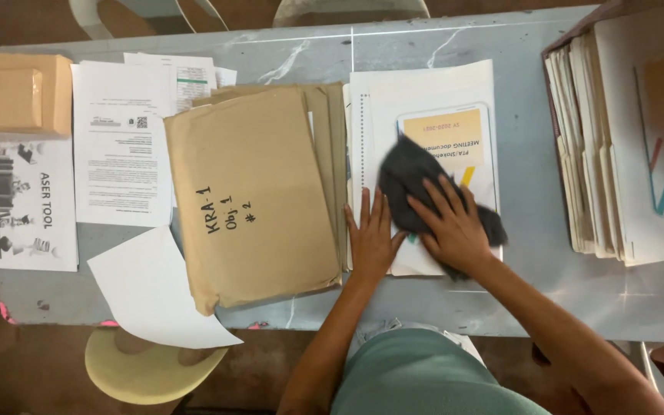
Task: Wiping down paper folders with a cloth and organizing them into a storage box.
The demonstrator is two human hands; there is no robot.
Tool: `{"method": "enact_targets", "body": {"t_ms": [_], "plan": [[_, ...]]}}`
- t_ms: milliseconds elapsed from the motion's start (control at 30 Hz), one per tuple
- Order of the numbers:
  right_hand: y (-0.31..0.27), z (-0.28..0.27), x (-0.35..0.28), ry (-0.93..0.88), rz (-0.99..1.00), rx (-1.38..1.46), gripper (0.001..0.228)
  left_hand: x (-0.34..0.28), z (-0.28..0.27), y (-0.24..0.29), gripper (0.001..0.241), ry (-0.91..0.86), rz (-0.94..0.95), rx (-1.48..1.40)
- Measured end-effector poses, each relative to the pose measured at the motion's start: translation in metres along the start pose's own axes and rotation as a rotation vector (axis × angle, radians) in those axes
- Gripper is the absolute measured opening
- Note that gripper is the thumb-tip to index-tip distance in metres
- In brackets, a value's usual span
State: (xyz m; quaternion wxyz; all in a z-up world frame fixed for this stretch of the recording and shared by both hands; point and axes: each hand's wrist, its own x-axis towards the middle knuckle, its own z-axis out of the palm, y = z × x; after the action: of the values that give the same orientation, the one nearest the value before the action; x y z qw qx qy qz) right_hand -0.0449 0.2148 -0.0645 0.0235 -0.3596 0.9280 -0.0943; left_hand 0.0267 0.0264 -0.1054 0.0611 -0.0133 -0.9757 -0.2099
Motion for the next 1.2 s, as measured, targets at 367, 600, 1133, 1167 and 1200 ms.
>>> {"method": "enact_targets", "body": {"t_ms": [367, 600, 1133, 1167, 1200], "plan": [[0.051, 0.031, 0.201, 0.247, 0.100, -0.019, 0.063, 0.005, -0.019, 0.012, 0.072, 0.056, -0.013, 0.037], [-0.013, -0.003, 0.039, 0.163, -0.079, 0.045, 0.057, 0.001, -0.007, 0.010, 0.049, 0.114, -0.002, 0.005], [0.066, 0.004, 0.108, 0.434, 0.231, -0.081, 0.053, 0.002, -0.020, 0.009, 0.119, -0.030, 0.005, -0.081], [0.061, 0.001, 0.130, 0.397, 0.161, -0.039, 0.053, 0.003, -0.023, 0.010, 0.118, -0.018, 0.006, -0.071], [0.057, -0.002, 0.151, 0.359, 0.091, 0.002, 0.054, 0.004, -0.025, 0.012, 0.116, -0.007, 0.008, -0.061]]}}
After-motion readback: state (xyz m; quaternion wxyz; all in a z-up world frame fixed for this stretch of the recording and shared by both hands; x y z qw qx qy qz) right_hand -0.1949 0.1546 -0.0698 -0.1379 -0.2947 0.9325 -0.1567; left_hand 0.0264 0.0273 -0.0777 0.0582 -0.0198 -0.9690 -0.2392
